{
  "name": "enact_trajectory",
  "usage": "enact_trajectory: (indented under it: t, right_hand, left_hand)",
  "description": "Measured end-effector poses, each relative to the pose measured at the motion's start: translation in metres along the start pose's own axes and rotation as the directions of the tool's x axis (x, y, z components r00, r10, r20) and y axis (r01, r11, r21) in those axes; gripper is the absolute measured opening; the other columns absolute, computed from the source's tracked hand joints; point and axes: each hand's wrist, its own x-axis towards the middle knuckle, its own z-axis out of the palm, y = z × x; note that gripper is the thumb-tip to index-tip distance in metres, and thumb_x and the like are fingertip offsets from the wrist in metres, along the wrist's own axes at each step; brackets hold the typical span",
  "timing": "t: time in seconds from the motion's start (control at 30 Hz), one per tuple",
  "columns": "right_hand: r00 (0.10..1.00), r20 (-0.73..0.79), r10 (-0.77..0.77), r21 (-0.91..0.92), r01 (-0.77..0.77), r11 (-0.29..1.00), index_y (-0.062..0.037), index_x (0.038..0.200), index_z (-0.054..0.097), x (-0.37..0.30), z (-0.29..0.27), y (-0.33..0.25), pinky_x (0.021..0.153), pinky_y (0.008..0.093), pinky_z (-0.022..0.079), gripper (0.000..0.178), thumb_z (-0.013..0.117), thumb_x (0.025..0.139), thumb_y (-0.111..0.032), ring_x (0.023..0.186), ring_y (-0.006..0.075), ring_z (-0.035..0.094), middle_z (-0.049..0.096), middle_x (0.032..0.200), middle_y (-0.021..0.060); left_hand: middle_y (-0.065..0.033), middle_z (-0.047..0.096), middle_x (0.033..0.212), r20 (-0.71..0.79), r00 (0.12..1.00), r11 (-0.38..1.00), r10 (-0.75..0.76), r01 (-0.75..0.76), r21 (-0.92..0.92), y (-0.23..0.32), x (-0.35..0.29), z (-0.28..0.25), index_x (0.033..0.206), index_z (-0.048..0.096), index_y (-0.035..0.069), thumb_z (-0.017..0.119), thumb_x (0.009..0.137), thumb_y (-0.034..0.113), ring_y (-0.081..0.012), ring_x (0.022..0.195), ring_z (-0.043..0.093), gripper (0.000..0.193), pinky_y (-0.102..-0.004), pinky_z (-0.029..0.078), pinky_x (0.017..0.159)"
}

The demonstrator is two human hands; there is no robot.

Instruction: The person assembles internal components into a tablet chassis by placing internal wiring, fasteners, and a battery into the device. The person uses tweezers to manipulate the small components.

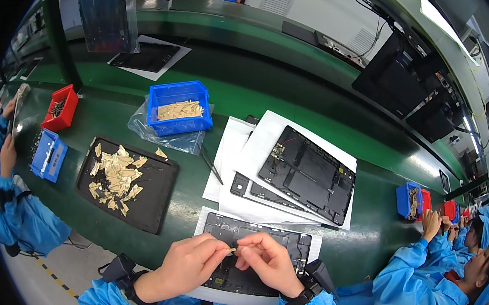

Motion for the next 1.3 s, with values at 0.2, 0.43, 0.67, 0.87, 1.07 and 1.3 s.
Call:
enact_trajectory:
  t: [0.2, 0.43, 0.67, 0.87, 1.07, 1.3]
  right_hand:
    - [0.971, -0.106, -0.215, -0.335, 0.168, 0.927, 0.0015, 0.101, 0.063, 0.003, 0.009, 0.001, 0.065, 0.0212, 0.05, 0.014, 0.065, 0.087, -0.004, 0.077, 0.009, 0.061, 0.064, 0.093, 0.0061]
    - [0.914, -0.15, -0.377, -0.491, 0.262, 0.831, 0.0022, 0.095, 0.065, 0.004, 0.015, -0.005, 0.064, 0.0214, 0.05, 0.011, 0.066, 0.084, -0.001, 0.075, 0.01, 0.062, 0.064, 0.089, 0.0067]
    - [0.93, -0.168, -0.327, -0.393, 0.241, 0.887, 0.003, 0.092, 0.064, 0.009, 0.01, -0.005, 0.066, 0.0224, 0.052, 0.012, 0.068, 0.081, 0.0, 0.074, 0.0111, 0.064, 0.065, 0.088, 0.0073]
    - [0.928, -0.022, -0.372, -0.56, 0.296, 0.774, 0.0016, 0.09, 0.063, 0.027, 0.012, -0.042, 0.064, 0.0239, 0.05, 0.01, 0.067, 0.082, -0.003, 0.069, 0.0125, 0.062, 0.064, 0.085, 0.0068]
    - [0.902, -0.078, -0.425, -0.465, 0.344, 0.816, 0.0017, 0.088, 0.061, 0.06, -0.002, -0.066, 0.071, 0.0242, 0.052, 0.004, 0.062, 0.084, 0.002, 0.077, 0.0109, 0.063, 0.063, 0.083, 0.0045]
    - [0.946, -0.17, -0.276, -0.283, 0.222, 0.933, 0.0007, 0.092, 0.065, 0.107, -0.005, -0.068, 0.062, 0.0187, 0.047, 0.01, 0.065, 0.086, -0.007, 0.07, 0.0032, 0.058, 0.064, 0.079, -0.0002]
  left_hand:
    - [-0.0032, 0.062, 0.079, -0.097, 0.941, 0.877, 0.324, -0.261, 0.403, -0.006, -0.001, 0.004, 0.093, 0.067, 0.004, 0.071, 0.075, 0.011, -0.0174, 0.065, 0.062, 0.02, -0.0277, 0.049, 0.054]
    - [-0.0042, 0.062, 0.085, -0.047, 0.842, 0.67, 0.537, -0.392, 0.631, -0.009, 0.0, 0.005, 0.099, 0.068, 0.003, 0.065, 0.075, 0.01, -0.0145, 0.068, 0.061, 0.025, -0.023, 0.047, 0.053]
    - [-0.0062, 0.066, 0.09, -0.182, 0.936, 0.937, 0.3, -0.254, 0.239, -0.006, 0.008, 0.011, 0.097, 0.07, 0.006, 0.069, 0.078, 0.005, -0.0165, 0.064, 0.061, 0.02, -0.0257, 0.048, 0.053]
    - [-0.0118, 0.065, 0.082, -0.132, 0.99, 0.976, 0.051, -0.078, -0.206, -0.001, 0.029, -0.01, 0.092, 0.066, 0.002, 0.068, 0.084, 0.006, -0.0223, 0.062, 0.062, 0.009, -0.0285, 0.048, 0.054]
    - [-0.0159, 0.056, 0.079, -0.4, 0.898, 0.983, 0.182, -0.153, 0.103, -0.01, 0.077, -0.054, 0.087, 0.053, 0.001, 0.054, 0.089, 0.001, -0.0325, 0.068, 0.058, 0.002, -0.0383, 0.046, 0.06]
    - [-0.0171, 0.062, 0.092, -0.407, 0.91, 0.825, 0.084, 0.165, 0.54, -0.127, 0.137, -0.138, 0.101, 0.058, -0.002, 0.048, 0.09, 0.002, -0.0365, 0.085, 0.062, 0.016, -0.0437, 0.049, 0.073]
